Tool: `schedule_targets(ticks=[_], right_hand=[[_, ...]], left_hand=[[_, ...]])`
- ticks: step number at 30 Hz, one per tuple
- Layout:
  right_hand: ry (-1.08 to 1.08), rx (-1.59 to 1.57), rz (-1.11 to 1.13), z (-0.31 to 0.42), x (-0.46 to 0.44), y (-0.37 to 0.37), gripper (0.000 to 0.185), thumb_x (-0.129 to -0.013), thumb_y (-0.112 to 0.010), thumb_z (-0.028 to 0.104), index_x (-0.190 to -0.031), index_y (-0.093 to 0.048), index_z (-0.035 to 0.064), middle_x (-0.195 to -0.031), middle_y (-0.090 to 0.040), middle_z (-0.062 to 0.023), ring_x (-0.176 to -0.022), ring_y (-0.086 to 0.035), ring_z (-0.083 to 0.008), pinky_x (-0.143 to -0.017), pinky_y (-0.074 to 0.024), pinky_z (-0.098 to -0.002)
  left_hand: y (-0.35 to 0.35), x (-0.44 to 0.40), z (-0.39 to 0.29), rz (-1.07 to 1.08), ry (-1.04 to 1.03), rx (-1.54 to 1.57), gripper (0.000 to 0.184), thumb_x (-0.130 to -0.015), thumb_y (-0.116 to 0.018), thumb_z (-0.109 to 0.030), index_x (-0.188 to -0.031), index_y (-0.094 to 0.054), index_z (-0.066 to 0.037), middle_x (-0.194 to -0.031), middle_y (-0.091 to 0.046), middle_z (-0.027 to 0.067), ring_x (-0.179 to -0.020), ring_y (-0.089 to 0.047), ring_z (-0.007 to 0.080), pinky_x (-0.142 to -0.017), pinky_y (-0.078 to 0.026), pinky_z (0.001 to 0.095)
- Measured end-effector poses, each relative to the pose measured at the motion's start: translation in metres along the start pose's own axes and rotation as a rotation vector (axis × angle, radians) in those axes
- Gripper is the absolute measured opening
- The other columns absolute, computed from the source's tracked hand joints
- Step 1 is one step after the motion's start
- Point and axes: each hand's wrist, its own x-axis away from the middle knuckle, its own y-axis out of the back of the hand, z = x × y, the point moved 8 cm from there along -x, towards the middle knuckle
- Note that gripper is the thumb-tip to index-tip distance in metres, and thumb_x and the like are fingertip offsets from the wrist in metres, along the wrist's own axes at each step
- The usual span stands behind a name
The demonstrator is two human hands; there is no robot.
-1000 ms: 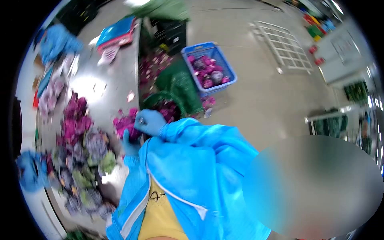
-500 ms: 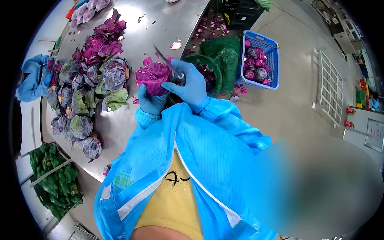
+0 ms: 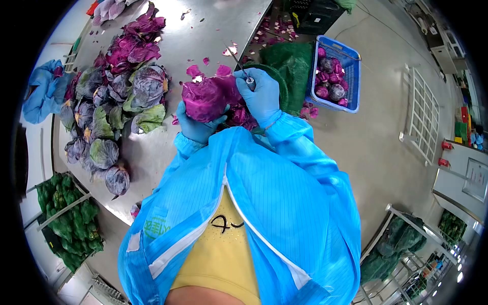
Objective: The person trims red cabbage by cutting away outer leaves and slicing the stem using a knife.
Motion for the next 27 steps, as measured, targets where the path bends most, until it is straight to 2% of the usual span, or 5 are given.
schedule_targets(ticks=[6, 12, 15, 18, 27], right_hand=[[-0.031, 0.117, 0.015, -0.022, -0.022, 0.022, 0.015, -0.077, -0.067, 0.011, -0.092, -0.069, 0.008, -0.074, -0.06, -0.0041, -0.06, -0.053, -0.0109, -0.057, -0.0443, -0.0249], [-0.209, -0.266, 0.298, -0.03, -0.003, -0.023, 0.042, -0.078, -0.072, 0.028, -0.116, -0.062, 0.0106, -0.1, -0.066, -0.0089, -0.085, -0.061, -0.0148, -0.08, -0.0491, -0.0302], [-0.054, -0.264, 0.446, 0.005, 0.01, -0.046, 0.052, -0.077, -0.074, 0.031, -0.122, -0.058, 0.0092, -0.104, -0.065, -0.0061, -0.09, -0.059, -0.0128, -0.085, -0.0465, -0.0287], [-0.214, -0.345, 0.524, -0.005, 0.012, -0.051, 0.053, -0.078, -0.074, 0.032, -0.123, -0.057, 0.0097, -0.108, -0.065, -0.0079, -0.093, -0.059, -0.0131, -0.085, -0.0467, -0.0289], [0.315, 0.287, 0.37, 0.018, 0.025, -0.035, 0.048, -0.078, -0.065, 0.017, -0.124, -0.053, 0.009, -0.11, -0.063, -0.0125, -0.085, -0.066, -0.024, -0.073, -0.0527, -0.0329]], left_hand=[[-0.017, 0.001, 0.0, 0.341, 0.181, 0.299, 0.082, -0.081, -0.035, -0.064, -0.137, -0.034, -0.004, -0.136, -0.041, 0.0217, -0.112, -0.052, 0.0406, -0.073, -0.056, 0.0432], [-0.025, 0.003, -0.035, 0.075, -0.404, -1.038, 0.081, -0.081, -0.036, -0.066, -0.135, -0.036, -0.005, -0.131, -0.045, 0.0215, -0.104, -0.056, 0.0393, -0.069, -0.057, 0.0421], [-0.001, 0.0, -0.007, 0.025, 0.027, 0.126, 0.083, -0.079, -0.045, -0.065, -0.138, -0.032, -0.008, -0.13, -0.045, 0.0214, -0.103, -0.055, 0.0422, -0.073, -0.057, 0.0471], [-0.03, 0.012, -0.002, 0.591, 0.214, 0.316, 0.075, -0.088, -0.04, -0.061, -0.144, -0.021, -0.014, -0.14, -0.034, 0.0208, -0.126, -0.041, 0.0348, -0.099, -0.042, 0.052], [-0.015, -0.001, 0.012, 0.141, 0.175, 0.036, 0.089, -0.081, -0.027, -0.077, -0.139, -0.032, -0.009, -0.136, -0.041, 0.0172, -0.125, -0.041, 0.0335, -0.105, -0.034, 0.048]])
